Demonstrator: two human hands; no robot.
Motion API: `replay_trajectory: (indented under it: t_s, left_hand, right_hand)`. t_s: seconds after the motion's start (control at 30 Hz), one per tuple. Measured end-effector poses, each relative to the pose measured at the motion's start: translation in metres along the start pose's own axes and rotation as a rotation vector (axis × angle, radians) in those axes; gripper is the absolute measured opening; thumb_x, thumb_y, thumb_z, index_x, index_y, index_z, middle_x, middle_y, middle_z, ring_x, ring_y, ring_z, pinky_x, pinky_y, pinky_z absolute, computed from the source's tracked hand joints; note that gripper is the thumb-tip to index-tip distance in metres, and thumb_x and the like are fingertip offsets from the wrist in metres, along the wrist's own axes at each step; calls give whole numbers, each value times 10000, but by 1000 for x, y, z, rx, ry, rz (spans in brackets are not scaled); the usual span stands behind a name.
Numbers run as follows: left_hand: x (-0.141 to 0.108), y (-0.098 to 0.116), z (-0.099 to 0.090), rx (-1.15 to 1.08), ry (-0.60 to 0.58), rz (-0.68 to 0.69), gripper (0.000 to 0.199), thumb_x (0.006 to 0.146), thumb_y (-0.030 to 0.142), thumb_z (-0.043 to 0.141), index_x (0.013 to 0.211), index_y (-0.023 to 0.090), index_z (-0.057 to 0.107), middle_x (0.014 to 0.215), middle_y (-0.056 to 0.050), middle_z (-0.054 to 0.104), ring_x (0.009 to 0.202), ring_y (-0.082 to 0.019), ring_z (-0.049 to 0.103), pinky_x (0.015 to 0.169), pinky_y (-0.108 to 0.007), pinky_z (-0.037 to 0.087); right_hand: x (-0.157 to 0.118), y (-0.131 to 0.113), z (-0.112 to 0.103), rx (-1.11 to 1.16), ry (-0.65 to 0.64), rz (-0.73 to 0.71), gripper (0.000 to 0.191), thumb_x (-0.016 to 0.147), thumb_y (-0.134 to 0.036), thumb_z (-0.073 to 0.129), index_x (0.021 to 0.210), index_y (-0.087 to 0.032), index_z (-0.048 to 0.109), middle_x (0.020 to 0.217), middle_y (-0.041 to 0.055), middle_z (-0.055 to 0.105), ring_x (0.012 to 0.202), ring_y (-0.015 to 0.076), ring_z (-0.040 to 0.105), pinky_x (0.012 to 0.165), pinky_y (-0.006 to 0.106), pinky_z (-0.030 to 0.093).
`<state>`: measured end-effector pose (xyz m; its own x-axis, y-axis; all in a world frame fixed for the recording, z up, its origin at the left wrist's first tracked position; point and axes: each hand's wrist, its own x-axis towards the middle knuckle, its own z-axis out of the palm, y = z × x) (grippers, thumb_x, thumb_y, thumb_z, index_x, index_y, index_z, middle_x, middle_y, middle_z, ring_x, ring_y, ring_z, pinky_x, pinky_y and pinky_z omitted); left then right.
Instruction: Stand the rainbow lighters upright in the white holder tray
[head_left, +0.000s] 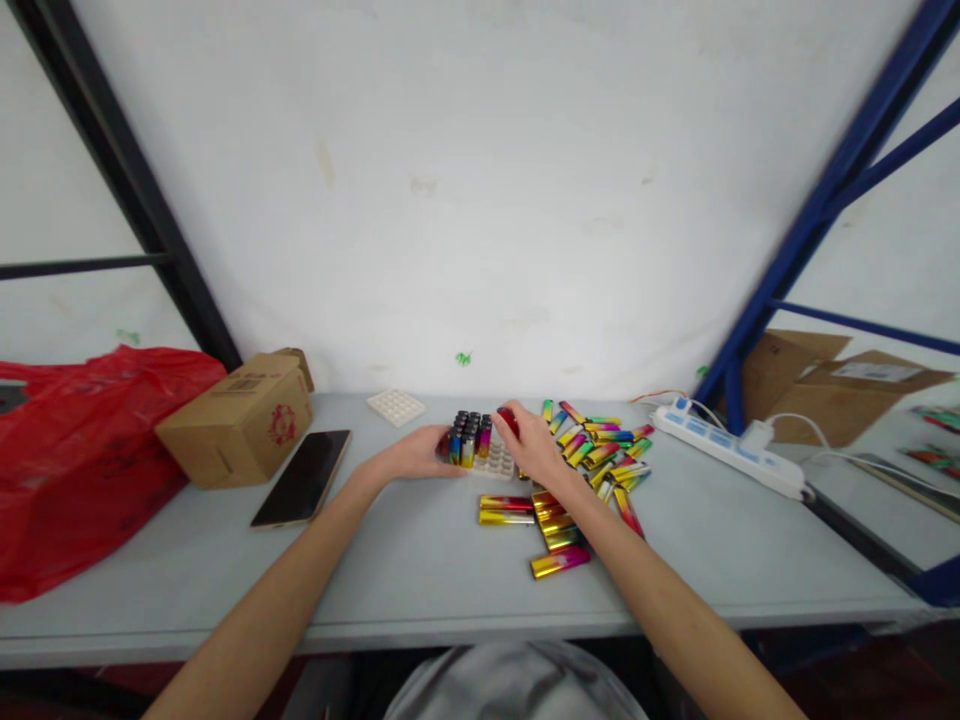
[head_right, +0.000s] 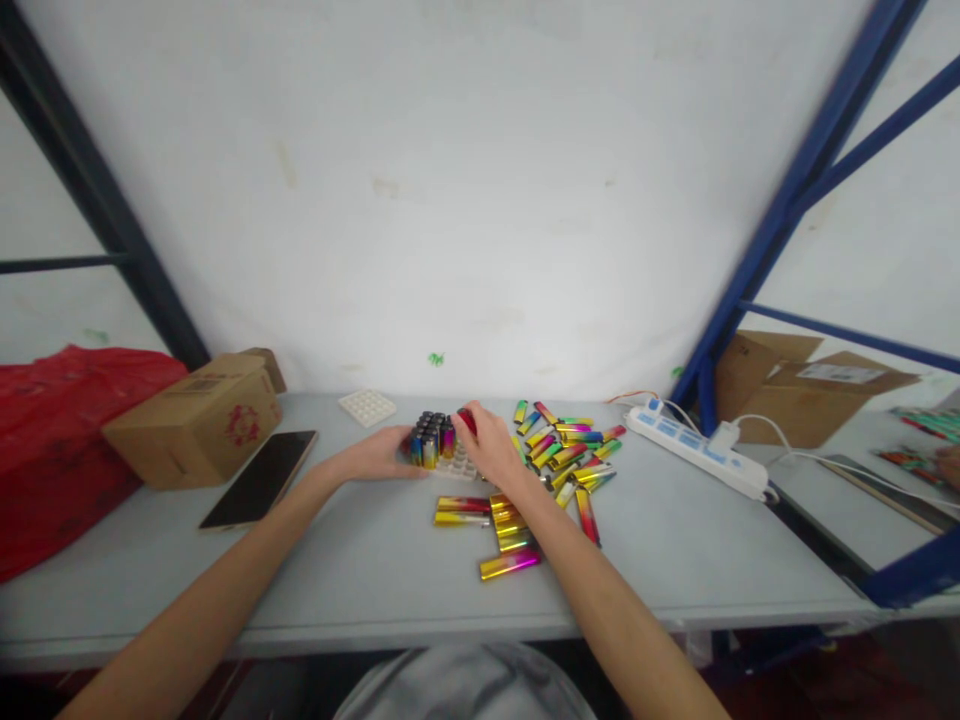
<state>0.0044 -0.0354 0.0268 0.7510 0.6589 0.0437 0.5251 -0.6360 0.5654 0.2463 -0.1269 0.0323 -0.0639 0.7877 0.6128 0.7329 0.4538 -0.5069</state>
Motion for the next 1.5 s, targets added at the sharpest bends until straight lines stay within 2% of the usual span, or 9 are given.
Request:
replay_trajectory:
  t_s: [0.1, 0.2, 0.43, 0.6, 0.8, 1.0, 1.17, 1.33, 1.5]
  left_hand:
    - [0, 1, 0, 20, 4, -1, 658, 737, 608, 813, 1199, 149, 722, 1111, -93, 802, 961, -312, 719, 814, -351, 542]
    - [-1, 2, -1, 26, 15, 3, 644, 733, 608, 814, 1190, 162, 725, 1119, -86, 806, 967, -310, 721, 820, -348, 544]
    - [-1, 1, -2, 33, 23, -3, 657, 719, 601, 818, 1195, 158, 720, 1121, -102, 805, 978, -330, 725, 820, -368, 558]
    - [-1, 1, -1, 33, 31, -7, 662, 712, 606, 823, 1192, 163, 718, 1108, -98, 807, 961, -326, 727, 807, -361, 550]
    - [0, -1, 0, 37, 25, 5, 700, 721, 609, 819, 1236, 149, 708, 1200, -133, 793, 1038, -351, 721, 890, -396, 543]
    - [-1, -1, -1, 23, 18, -1, 675, 718, 618, 825, 1206, 164, 715, 1157, -112, 803, 1028, -348, 728, 860, -384, 558]
    - [-1, 0, -2, 22, 17, -16, 668, 716, 617, 827, 1205, 177, 712, 1153, -109, 805, 1035, -350, 733, 859, -384, 563]
    - [-1, 2, -3, 34, 10, -28, 630, 716, 619, 821, 1153, 178, 717, 1087, -92, 806, 999, -340, 730, 814, -365, 557]
    - [-2, 4, -2, -1, 12, -14, 637, 719, 574, 820, 1192, 159, 720, 1120, -89, 805, 999, -328, 723, 825, -355, 546]
  right_hand:
    - [0, -4, -2, -11, 4, -120, 287, 1130, -420, 478, 996, -219, 633, 957, 63, 681, 885, 215, 640, 824, 308, 476]
    - [0, -7, -3, -64, -41, -171, 351, 1122, -450, 519, 879, -223, 631, 907, 53, 661, 823, 197, 608, 790, 296, 467]
    - [0, -5, -3, -146, -225, -4, 429, 1062, -493, 664, 743, -206, 653, 654, -7, 661, 592, 144, 539, 623, 261, 328]
    - [1, 4, 1, -127, -285, 20, 450, 1047, -509, 693, 737, -183, 698, 632, 1, 681, 569, 136, 534, 602, 256, 302]
    - [2, 6, 2, -221, -328, -18, 394, 1052, -477, 704, 800, -176, 740, 661, 12, 698, 586, 134, 545, 615, 259, 285]
    - [3, -6, 1, -408, -393, -17, 425, 1048, -602, 644, 990, -211, 798, 785, 77, 781, 682, 185, 677, 614, 267, 317]
    - [4, -7, 3, -519, -373, 30, 589, 1021, -724, 573, 835, -214, 803, 753, 109, 777, 676, 211, 683, 590, 290, 294]
    - [4, -10, -13, -373, -349, -7, 512, 1035, -634, 647, 778, -211, 778, 721, 56, 753, 654, 173, 632, 615, 282, 282]
    - [3, -40, -33, -322, -347, -153, 396, 1094, -447, 638, 811, -196, 756, 738, 34, 734, 644, 151, 593, 639, 285, 270]
